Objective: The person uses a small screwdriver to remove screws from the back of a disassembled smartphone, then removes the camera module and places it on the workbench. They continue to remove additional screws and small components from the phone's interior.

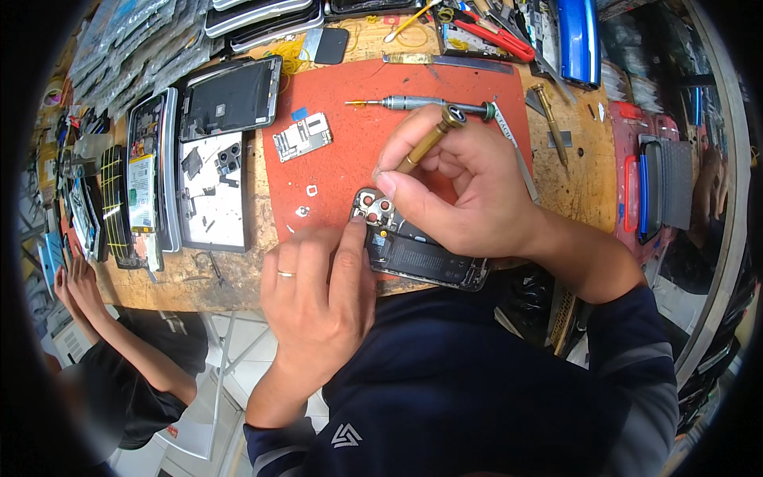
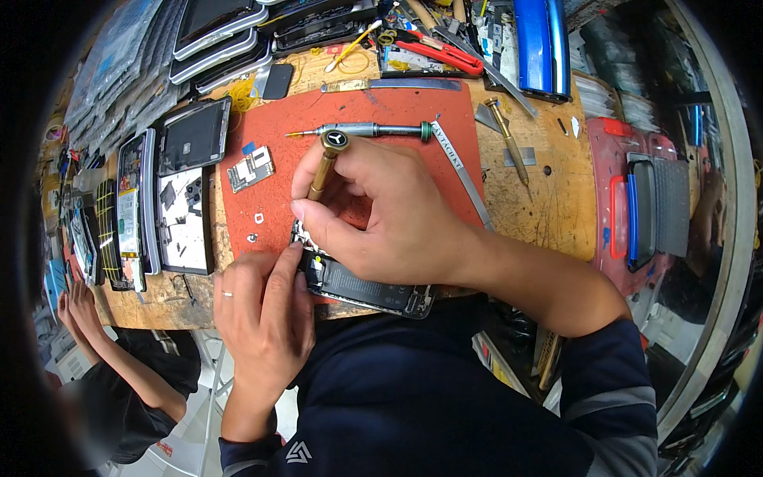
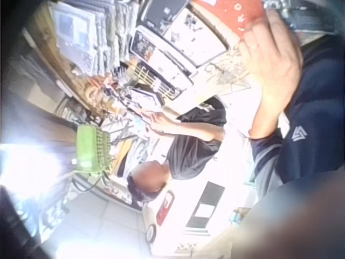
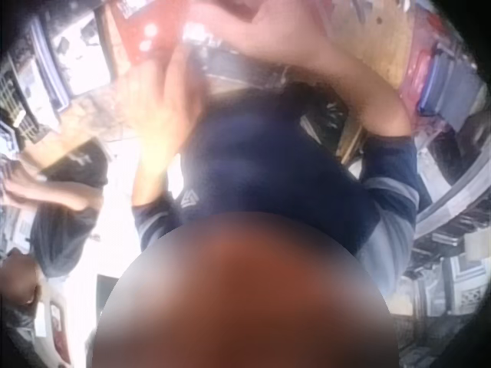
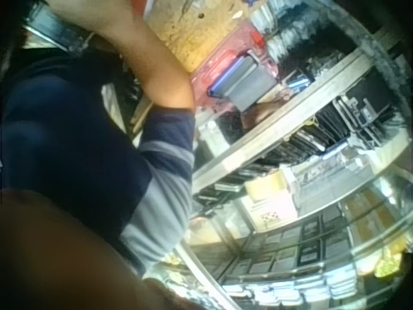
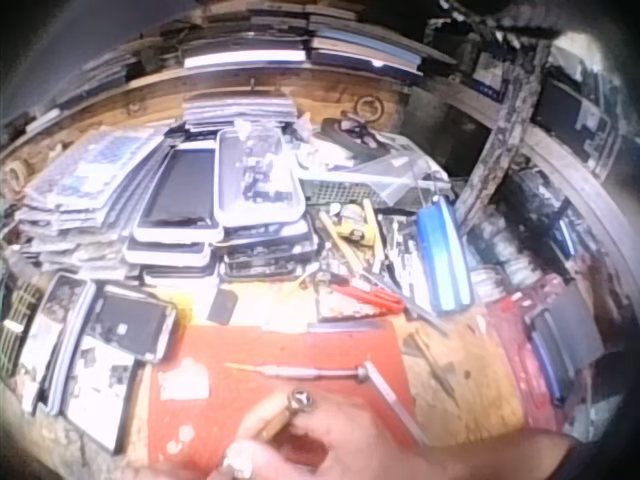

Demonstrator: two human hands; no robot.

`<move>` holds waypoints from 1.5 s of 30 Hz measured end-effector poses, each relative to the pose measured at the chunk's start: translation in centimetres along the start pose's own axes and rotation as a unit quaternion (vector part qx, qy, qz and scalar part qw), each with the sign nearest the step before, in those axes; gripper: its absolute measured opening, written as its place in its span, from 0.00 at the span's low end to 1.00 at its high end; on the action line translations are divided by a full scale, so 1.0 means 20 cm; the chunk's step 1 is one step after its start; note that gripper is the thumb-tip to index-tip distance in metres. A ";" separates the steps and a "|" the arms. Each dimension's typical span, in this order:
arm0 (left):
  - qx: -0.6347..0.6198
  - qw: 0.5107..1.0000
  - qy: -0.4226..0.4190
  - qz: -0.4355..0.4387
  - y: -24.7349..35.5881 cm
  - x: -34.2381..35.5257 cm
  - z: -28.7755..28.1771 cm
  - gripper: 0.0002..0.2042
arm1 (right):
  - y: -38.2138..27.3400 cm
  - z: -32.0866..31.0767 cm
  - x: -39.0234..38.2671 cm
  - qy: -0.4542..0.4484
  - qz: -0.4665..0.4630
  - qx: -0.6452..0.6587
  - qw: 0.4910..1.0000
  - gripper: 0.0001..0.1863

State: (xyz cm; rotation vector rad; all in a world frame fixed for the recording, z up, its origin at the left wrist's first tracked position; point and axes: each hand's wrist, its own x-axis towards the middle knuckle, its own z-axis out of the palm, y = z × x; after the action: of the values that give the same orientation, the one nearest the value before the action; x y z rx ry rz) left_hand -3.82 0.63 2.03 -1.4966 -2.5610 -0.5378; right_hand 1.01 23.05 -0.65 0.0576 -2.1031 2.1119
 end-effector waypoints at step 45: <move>-0.123 0.983 0.045 -0.126 -0.02 0.02 0.01 0.08 | -0.08 -0.14 0.06 0.080 -0.157 -0.058 0.983 0.09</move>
State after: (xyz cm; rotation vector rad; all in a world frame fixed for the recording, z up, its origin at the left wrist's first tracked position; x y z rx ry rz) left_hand -4.30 0.90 1.89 -1.1804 -2.7079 -0.9633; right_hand 0.25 26.04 1.03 0.1858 -1.9704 1.7508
